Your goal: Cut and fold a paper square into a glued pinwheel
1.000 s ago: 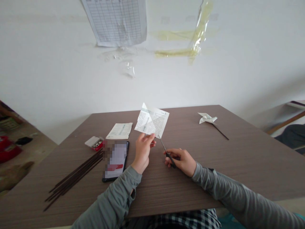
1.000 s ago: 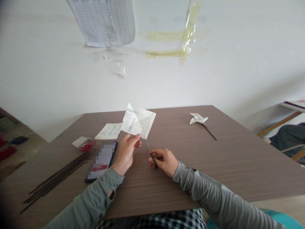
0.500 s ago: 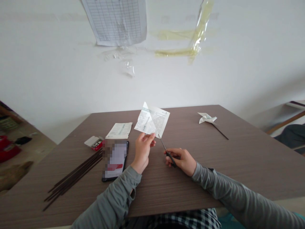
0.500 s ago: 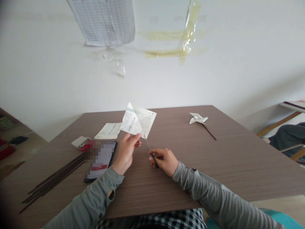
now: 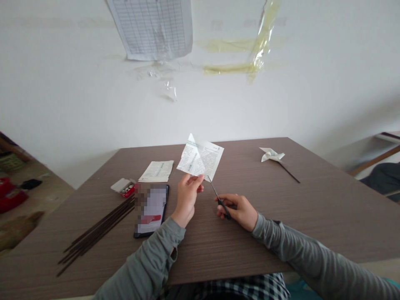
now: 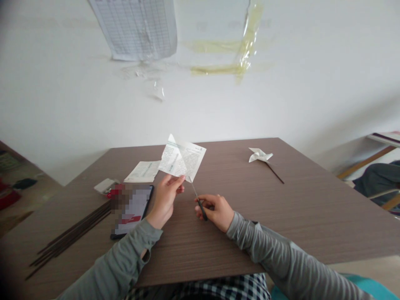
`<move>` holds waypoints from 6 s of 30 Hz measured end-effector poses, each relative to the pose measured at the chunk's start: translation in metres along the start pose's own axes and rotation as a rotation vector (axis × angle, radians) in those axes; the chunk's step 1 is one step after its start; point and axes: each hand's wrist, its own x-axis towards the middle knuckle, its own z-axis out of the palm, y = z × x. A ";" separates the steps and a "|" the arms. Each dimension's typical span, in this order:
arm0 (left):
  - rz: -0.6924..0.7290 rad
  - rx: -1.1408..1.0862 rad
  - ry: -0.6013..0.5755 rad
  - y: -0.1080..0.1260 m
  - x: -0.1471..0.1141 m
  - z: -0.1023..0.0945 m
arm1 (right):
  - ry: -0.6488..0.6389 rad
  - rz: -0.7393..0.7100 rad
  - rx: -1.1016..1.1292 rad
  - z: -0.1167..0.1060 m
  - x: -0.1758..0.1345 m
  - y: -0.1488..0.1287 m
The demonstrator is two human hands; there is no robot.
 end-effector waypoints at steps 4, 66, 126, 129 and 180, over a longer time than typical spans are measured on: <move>-0.018 -0.008 -0.017 0.000 -0.001 0.001 | 0.008 0.006 0.015 0.001 0.001 0.000; 0.023 0.044 -0.072 -0.003 -0.005 0.004 | 0.037 -0.007 -0.017 -0.003 0.003 0.003; -0.047 0.059 -0.121 0.000 -0.016 0.008 | 0.112 0.010 0.062 0.002 0.003 -0.004; -0.048 0.057 -0.125 0.000 -0.016 0.007 | 0.106 0.012 0.057 0.002 0.004 -0.002; -0.074 0.050 -0.151 0.002 -0.018 0.008 | 0.161 0.007 0.053 0.005 0.003 -0.015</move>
